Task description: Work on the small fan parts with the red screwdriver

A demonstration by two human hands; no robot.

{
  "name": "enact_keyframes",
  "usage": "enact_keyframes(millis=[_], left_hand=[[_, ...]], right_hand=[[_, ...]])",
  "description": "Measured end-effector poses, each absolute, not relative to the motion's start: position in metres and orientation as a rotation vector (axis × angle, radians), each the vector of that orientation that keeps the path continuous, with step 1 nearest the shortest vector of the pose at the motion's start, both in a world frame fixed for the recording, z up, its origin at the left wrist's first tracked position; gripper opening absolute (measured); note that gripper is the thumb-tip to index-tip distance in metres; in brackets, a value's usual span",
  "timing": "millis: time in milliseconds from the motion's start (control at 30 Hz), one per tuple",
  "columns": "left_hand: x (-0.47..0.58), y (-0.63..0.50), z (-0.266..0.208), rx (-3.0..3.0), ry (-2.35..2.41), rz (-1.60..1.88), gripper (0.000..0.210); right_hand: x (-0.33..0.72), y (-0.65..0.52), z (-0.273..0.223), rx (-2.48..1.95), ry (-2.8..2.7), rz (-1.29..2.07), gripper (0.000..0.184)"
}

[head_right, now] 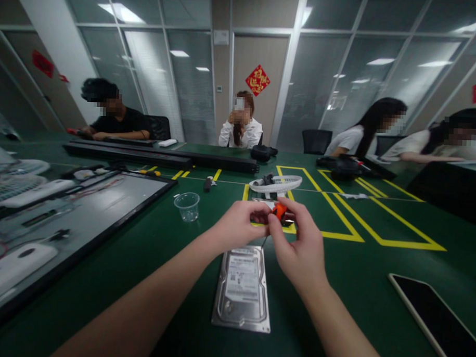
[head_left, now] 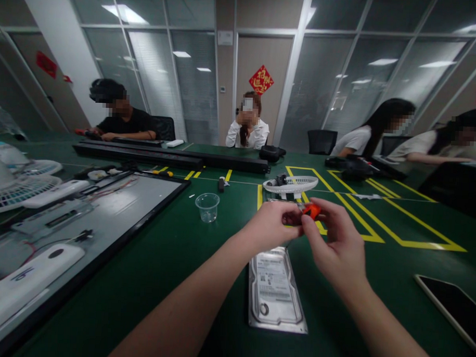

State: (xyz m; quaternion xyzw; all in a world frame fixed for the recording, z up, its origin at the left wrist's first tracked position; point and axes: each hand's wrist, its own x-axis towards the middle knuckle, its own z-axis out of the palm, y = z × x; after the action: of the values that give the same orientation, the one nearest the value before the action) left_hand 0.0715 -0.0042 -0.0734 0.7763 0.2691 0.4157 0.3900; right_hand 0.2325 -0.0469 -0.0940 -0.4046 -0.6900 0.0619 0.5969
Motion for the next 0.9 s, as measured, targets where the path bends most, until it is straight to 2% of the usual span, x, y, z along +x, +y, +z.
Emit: enact_keyframes(millis=[100, 233, 533, 733, 900], left_hand=[[0.0720, -0.0056, -0.0723, 1.968, 0.670, 1.041, 0.008], [0.0720, -0.0059, -0.0732, 1.983, 0.738, 1.048, 0.011], [0.0701, -0.0061, -0.0724, 2.039, 0.736, 1.028, 0.011], [0.0701, -0.0057, -0.0735, 2.080, 0.790, 1.067, 0.009], [0.0695, -0.0073, -0.0697, 2.111, 0.778, 1.016, 0.007]], right_hand=[[0.2330, -0.0465, -0.0952, -0.924, -1.621, 0.206, 0.040], [0.2343, -0.0450, -0.0958, -0.953, -1.629, 0.115, 0.038], [0.2337, -0.0466, -0.0959, -0.918, -1.629, 0.228, 0.040], [0.2335, -0.0458, -0.0945, -0.958, -1.626, 0.100, 0.037], [0.2324, -0.0473, -0.0939, -0.937, -1.620, 0.157, 0.040]])
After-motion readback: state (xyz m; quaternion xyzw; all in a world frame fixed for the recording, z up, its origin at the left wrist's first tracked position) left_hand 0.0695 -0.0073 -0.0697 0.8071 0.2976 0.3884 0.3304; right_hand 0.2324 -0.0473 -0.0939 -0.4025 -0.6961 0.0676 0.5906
